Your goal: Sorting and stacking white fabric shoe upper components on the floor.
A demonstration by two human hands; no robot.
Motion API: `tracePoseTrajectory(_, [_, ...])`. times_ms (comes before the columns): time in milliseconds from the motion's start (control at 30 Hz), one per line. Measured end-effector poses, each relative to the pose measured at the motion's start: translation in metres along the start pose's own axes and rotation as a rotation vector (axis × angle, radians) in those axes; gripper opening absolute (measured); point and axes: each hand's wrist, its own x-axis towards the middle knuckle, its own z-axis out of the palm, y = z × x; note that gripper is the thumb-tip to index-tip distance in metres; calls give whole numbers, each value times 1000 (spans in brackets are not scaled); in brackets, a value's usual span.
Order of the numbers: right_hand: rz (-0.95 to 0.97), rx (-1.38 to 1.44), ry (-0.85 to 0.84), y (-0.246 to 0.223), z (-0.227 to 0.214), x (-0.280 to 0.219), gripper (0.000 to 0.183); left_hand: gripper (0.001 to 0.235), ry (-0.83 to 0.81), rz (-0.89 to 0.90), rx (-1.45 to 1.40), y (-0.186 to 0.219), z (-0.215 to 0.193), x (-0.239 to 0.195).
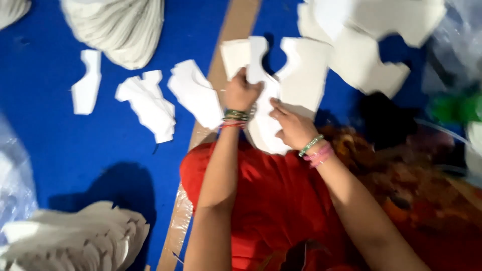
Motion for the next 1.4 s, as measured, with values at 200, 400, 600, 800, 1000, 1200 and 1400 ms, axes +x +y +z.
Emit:
tracePoseTrajectory(200, [-122, -159, 44, 16, 17, 6, 57, 58, 137, 76, -236, -18, 43, 64])
tracePoseTrajectory(400, [-173, -121, 112, 43, 29, 7, 61, 31, -14, -10, -368, -52, 41, 93])
tracePoseTrajectory(600, [50, -59, -48, -3, 0, 3, 63, 21, 181, 22, -686, -44, 40, 74])
tracePoseTrajectory(800, [68, -65, -75, -1, 1, 3, 61, 20, 232, -111, -520, -12, 25, 69])
tracePoseTrajectory(1000, [83, -88, -103, -5, -2, 4, 60, 32, 224, -99, -148, -11, 29, 76])
tracePoseTrajectory(1200, [3, -41, -14, 11, 11, 3, 62, 60, 185, 318, 627, 0, 49, 59])
tracePoseTrajectory(1400, [-86, 8, 59, 31, 32, 3, 70, 87, -78, 142, 867, 52, 9, 30])
